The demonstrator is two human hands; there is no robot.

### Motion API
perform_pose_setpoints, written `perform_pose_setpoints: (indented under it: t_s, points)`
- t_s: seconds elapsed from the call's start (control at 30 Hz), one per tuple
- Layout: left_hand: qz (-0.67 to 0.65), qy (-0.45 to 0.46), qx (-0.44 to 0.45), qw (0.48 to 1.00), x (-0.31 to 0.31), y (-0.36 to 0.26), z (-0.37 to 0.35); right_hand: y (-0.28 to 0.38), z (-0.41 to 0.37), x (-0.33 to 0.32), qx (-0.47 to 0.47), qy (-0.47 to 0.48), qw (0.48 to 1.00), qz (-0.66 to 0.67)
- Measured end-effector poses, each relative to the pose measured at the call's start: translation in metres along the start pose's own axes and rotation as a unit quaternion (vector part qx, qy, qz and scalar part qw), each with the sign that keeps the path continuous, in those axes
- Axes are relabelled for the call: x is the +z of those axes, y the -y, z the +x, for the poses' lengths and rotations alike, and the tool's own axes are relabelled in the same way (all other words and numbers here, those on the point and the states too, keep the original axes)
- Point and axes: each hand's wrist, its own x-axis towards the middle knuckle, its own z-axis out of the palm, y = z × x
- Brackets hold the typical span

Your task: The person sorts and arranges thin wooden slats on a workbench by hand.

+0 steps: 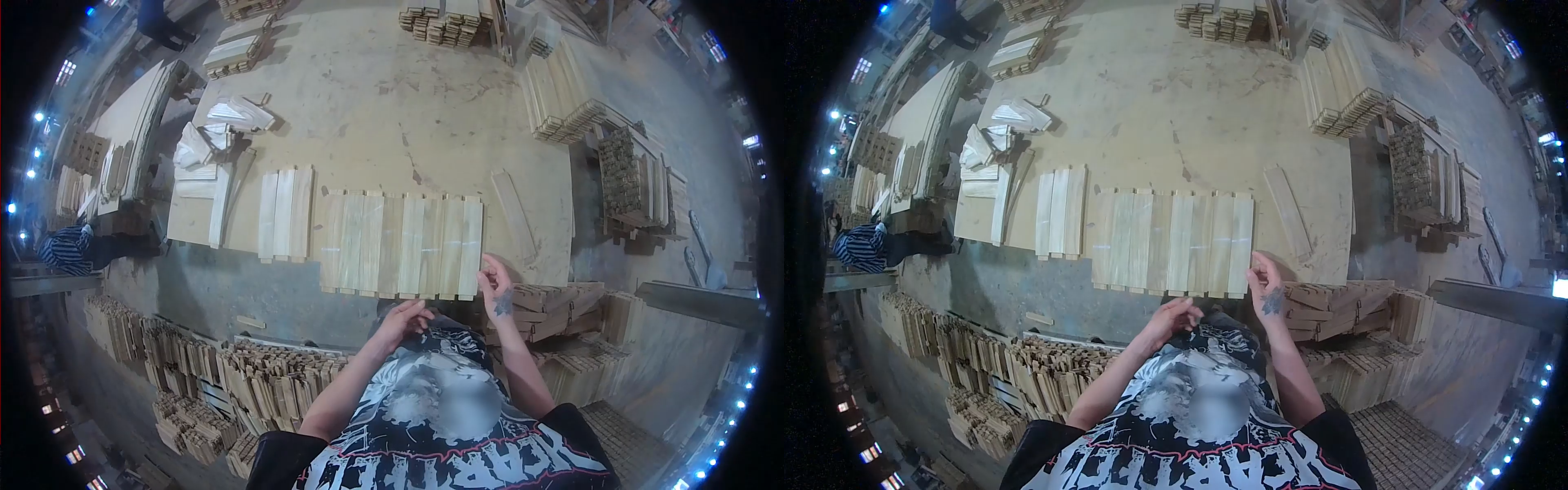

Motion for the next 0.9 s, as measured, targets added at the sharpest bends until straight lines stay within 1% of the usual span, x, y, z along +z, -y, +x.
perform_pose_setpoints:
  t_s: [0.13,0.17,0.2,0.27,0.3,0.4,0.5,0.6,0.7,0.8,0.83,0.87,0.9]
  points:
    - [0.006,0.065,-0.015,0.998,0.014,-0.001,0.011,-0.003,-0.025,0.01,-0.043,-0.068,0.995,-0.059]
    - [0.005,0.084,-0.021,0.996,0.015,0.001,0.016,-0.001,-0.035,0.009,0.008,-0.049,0.998,-0.031]
    - [0.004,0.102,-0.028,0.994,0.015,0.003,0.018,0.001,-0.043,0.011,0.034,-0.02,0.999,-0.032]
    - [-0.026,0.109,-0.027,0.993,0.014,0.008,0.02,0.005,-0.053,0.013,0.085,0.039,0.995,-0.033]
    - [-0.041,0.113,-0.028,0.992,0.014,0.008,0.018,0.018,-0.056,0.01,0.165,0.084,0.981,-0.057]
    - [-0.06,0.164,-0.011,0.985,0.016,0.004,0.012,0.012,-0.056,0.008,0.304,0.145,0.941,-0.036]
    - [-0.081,0.232,-0.003,0.969,0.024,-0.005,0.003,0.007,-0.055,0.013,0.233,0.118,0.965,0.005]
    - [-0.067,0.266,0.004,0.962,0.031,-0.012,-0.002,0.039,-0.048,0.022,0.226,0.08,0.969,0.062]
    - [-0.014,0.256,0.024,0.966,0.025,-0.015,-0.011,0.035,-0.046,0.015,0.146,0.089,0.984,0.057]
    - [0.065,0.162,0.083,0.981,0.012,-0.035,-0.039,0.035,-0.048,-0.008,0.133,0.018,0.989,0.067]
    - [0.081,0.118,0.107,0.984,0.006,-0.044,-0.052,0.027,-0.048,-0.016,0.14,-0.003,0.988,0.061]
    - [0.071,0.075,0.131,0.986,-0.009,-0.045,-0.057,0.019,-0.05,-0.024,0.165,-0.033,0.985,0.033]
    - [0.061,0.032,0.154,0.986,-0.024,-0.046,-0.064,0.014,-0.049,-0.03,0.163,-0.048,0.986,-0.003]
